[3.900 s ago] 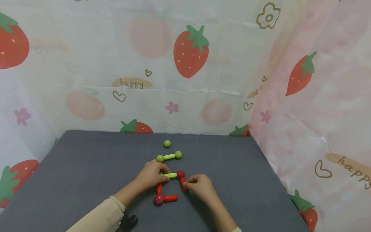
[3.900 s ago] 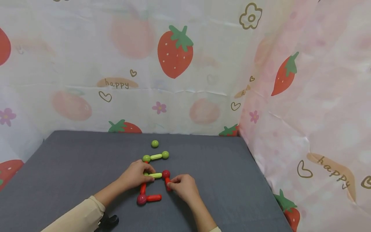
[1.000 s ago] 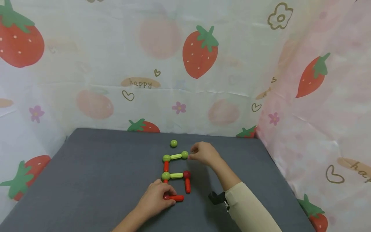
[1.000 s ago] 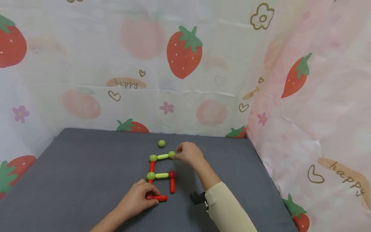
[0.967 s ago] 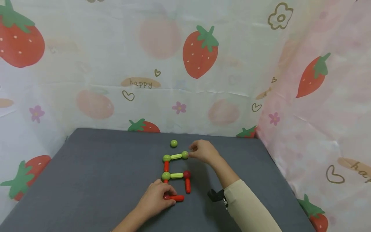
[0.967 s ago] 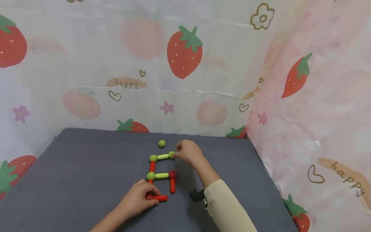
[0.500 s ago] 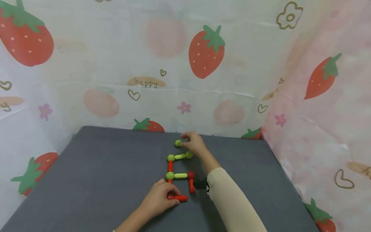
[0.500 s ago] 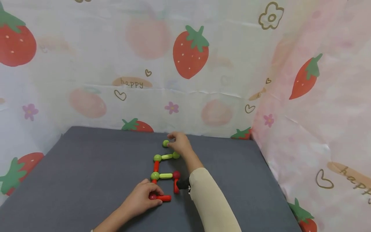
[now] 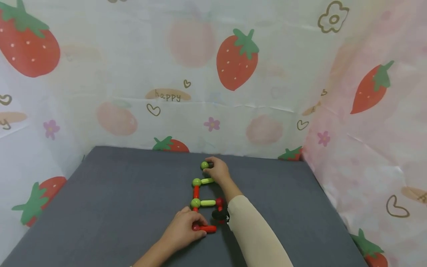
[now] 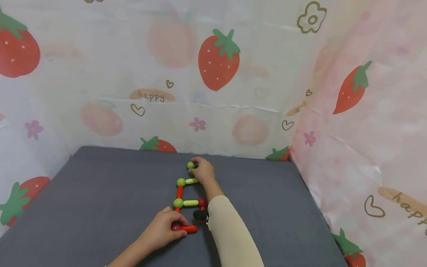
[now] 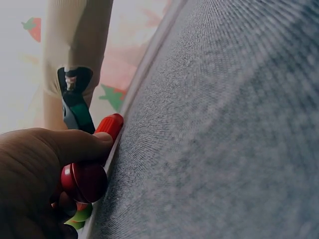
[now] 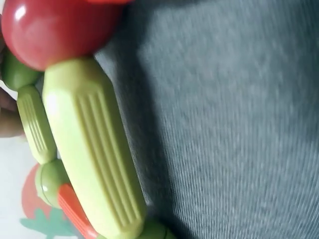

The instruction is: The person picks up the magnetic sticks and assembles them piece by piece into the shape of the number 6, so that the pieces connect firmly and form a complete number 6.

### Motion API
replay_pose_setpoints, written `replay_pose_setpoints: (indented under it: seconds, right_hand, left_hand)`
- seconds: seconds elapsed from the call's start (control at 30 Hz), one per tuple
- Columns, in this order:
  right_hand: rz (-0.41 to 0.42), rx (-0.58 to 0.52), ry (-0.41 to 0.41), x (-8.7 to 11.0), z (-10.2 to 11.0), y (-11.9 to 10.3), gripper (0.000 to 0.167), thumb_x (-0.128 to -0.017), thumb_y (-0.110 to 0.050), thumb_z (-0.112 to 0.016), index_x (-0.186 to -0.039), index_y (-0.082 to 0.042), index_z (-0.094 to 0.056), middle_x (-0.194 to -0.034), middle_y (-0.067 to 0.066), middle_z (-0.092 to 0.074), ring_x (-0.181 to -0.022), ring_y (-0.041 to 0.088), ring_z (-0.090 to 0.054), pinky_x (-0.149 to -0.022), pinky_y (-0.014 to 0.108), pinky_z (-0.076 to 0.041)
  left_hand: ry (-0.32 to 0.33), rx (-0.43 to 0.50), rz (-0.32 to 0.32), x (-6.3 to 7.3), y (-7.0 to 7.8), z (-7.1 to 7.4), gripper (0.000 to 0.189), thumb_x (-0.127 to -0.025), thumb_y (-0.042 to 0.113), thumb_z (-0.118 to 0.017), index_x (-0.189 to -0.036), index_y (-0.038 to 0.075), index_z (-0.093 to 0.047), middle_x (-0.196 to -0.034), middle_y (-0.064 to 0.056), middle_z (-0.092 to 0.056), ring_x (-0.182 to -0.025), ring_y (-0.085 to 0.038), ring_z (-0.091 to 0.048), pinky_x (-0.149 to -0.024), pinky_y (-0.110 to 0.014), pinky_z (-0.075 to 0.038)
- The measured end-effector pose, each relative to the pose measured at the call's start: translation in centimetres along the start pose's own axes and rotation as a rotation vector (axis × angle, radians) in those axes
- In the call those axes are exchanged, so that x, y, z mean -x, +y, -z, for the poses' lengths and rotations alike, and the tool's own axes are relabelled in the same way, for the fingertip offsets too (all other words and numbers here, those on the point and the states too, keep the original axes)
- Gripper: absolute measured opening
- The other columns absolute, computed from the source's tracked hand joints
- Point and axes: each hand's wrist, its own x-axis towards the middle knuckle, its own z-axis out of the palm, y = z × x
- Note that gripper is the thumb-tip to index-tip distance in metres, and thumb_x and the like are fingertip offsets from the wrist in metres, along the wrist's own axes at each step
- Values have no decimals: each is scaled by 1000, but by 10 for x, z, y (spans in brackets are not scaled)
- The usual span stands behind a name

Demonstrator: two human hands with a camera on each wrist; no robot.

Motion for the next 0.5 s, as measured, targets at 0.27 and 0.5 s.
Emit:
replay_pose_setpoints:
  seconds: [0.27, 0.5]
  right_hand:
    - [-22, 96, 71, -5, -7, -6, 39, -91, -23, -80, -129, -23, -70, -131, 2, -69, -125, 29, -60, -111, 50, -40]
    - [-54, 74, 85, 0, -6, -10, 36, -90, -29, -81, -123, -23, -71, -120, 2, -71, -111, 25, -64, -95, 46, -51]
  left_hand:
    - [24, -5, -7, 1, -1, 0, 17, -79, 32, -89, -90, 37, -77, -76, 24, -61, -73, -6, -40, -68, -27, -35]
    - [-3, -9, -2, 0, -1, 0, 15, -80, 32, -87, -90, 36, -77, -74, 25, -59, -73, -6, -41, -71, -28, -34]
